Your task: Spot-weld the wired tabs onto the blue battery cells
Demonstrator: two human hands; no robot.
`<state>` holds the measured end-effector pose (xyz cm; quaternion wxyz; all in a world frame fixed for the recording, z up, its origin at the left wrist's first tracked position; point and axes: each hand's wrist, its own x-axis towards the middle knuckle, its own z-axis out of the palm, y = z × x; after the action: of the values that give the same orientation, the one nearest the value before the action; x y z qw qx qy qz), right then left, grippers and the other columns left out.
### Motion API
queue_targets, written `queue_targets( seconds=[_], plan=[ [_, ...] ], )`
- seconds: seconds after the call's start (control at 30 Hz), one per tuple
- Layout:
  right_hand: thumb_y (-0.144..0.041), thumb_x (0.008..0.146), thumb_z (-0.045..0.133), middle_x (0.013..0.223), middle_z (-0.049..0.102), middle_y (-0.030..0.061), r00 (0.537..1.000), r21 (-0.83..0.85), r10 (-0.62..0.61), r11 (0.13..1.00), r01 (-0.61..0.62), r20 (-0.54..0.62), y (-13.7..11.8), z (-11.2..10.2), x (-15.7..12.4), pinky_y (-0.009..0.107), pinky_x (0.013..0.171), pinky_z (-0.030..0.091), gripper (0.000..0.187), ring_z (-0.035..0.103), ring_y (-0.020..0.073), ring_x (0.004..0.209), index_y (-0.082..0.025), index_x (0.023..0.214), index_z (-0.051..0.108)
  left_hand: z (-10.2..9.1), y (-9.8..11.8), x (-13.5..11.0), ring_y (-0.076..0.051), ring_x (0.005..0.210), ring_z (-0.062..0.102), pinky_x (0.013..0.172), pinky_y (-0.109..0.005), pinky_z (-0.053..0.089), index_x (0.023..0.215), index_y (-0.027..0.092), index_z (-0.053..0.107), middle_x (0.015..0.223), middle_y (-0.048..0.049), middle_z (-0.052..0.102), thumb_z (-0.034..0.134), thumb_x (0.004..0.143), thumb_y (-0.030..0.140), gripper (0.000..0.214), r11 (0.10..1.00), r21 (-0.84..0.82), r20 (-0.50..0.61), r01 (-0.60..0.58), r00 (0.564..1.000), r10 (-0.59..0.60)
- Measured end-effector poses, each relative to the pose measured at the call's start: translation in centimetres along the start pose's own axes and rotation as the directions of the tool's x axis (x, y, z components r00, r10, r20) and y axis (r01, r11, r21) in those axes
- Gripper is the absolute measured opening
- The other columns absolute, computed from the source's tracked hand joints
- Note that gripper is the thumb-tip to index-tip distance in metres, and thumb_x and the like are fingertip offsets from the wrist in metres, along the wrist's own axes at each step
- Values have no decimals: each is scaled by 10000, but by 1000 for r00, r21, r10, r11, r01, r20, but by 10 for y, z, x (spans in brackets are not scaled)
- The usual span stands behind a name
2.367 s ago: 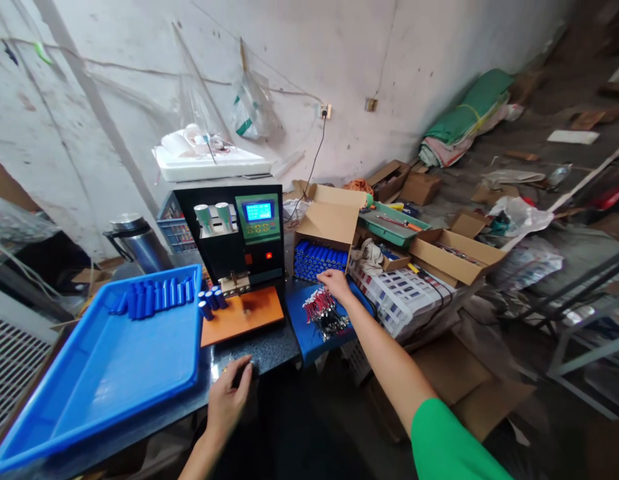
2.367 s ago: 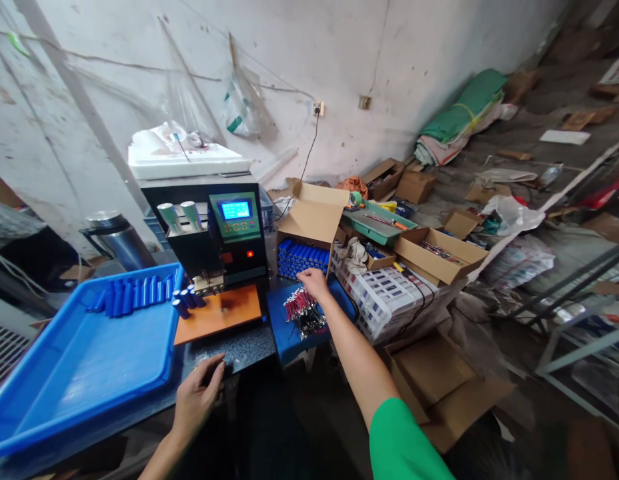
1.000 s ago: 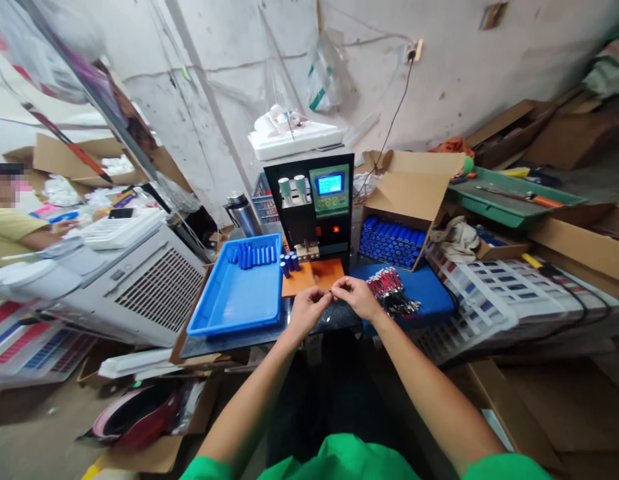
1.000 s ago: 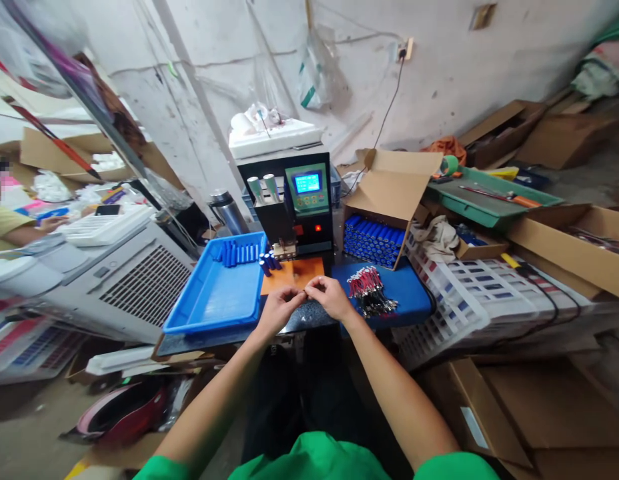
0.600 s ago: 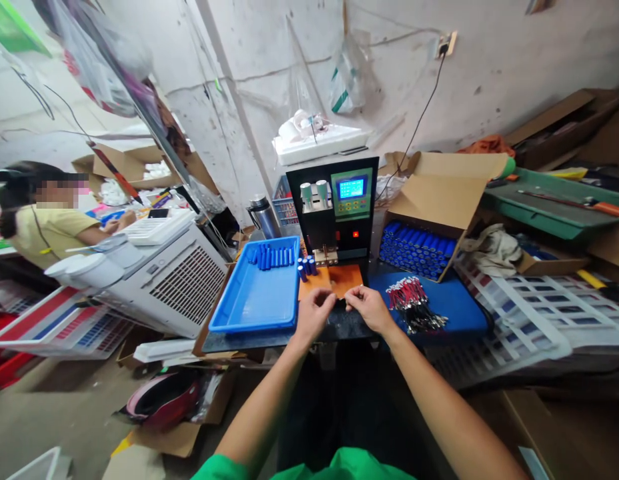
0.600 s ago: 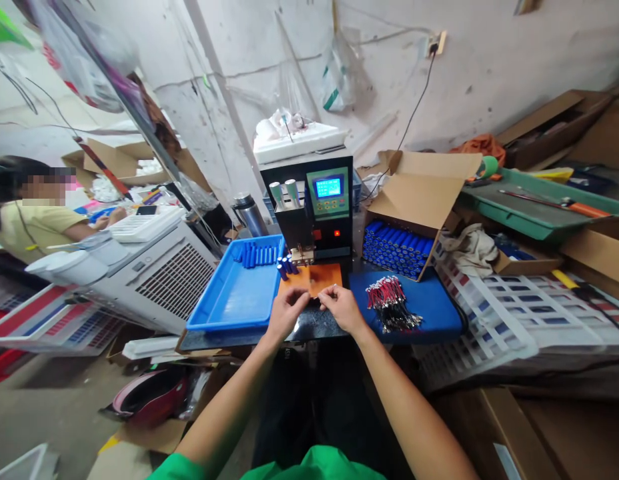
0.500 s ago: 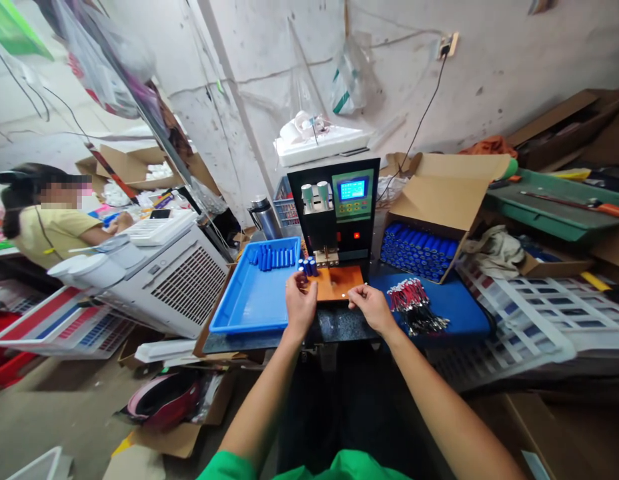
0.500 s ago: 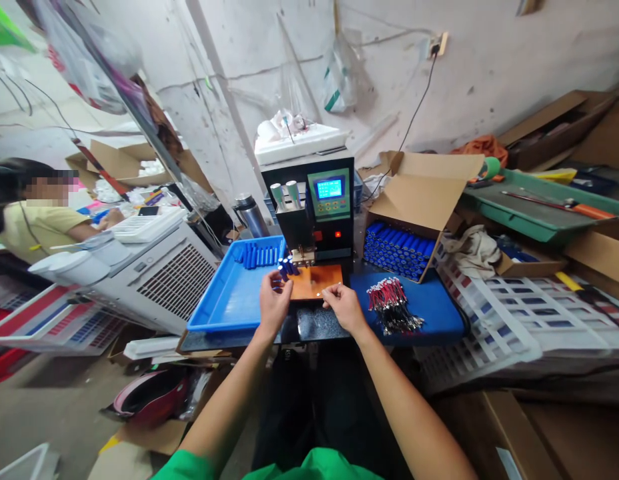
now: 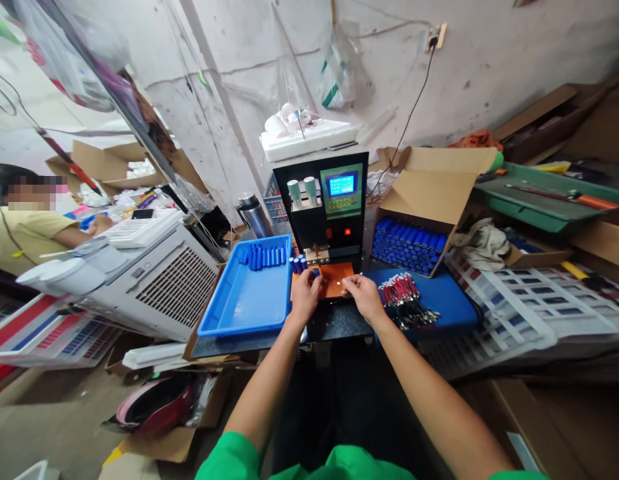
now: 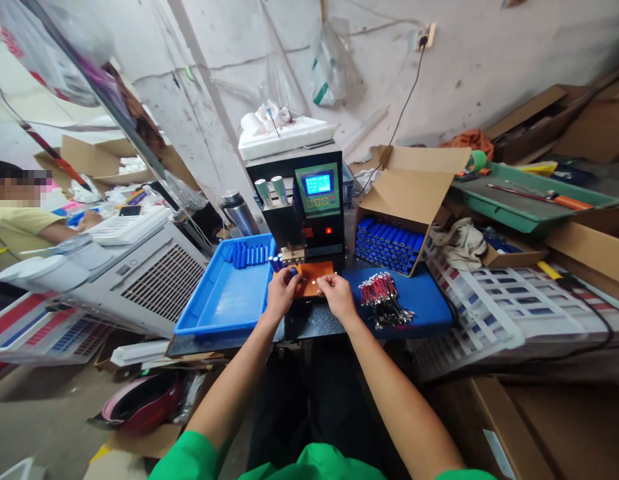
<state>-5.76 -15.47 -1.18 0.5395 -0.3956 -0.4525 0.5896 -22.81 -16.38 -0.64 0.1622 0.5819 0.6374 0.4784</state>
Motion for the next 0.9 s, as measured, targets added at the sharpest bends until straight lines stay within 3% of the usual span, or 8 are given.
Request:
queue_targets(
  seconds=[0.17,0.3,0.53,0.9],
  plan=[
    [-557,640,758,693,676,47,999,5,-17,1000,18,-33,2,13,25,297,612,517,409,647,194,659,-191,722,596,13,-3,2,-170,789,640,755,-273,500,1000,168,661,871,-37,699,599,853,308,212,982,-190,42,19,999,-12],
    [-515,666,714,704,684,51,999,-23,-48,999,48,3,6,27,44,299,626,514,344,635,190,655,-192,695,601,15,-7,-1,-193,910,673,859,-311,517,1100,168,656,986,-61,724,602,855,299,283,957,-289,34,29,999,-20],
    [-447,707,655,718,693,56,995,-130,-92,987,95,32,20,38,62,298,639,512,258,642,205,696,-191,720,637,20,-11,-1,-228,946,686,880,-362,533,1127,200,680,1013,-77,732,626,858,281,286,973,-232,-21,1,1000,-6],
    [-455,738,635,747,695,52,988,-219,-144,964,151,48,17,43,59,286,651,471,274,630,206,717,-182,736,651,19,-7,-1,-197,892,668,815,-295,512,1100,202,680,950,-48,722,598,874,300,259,991,-132,-23,22,999,-25]
  ],
)
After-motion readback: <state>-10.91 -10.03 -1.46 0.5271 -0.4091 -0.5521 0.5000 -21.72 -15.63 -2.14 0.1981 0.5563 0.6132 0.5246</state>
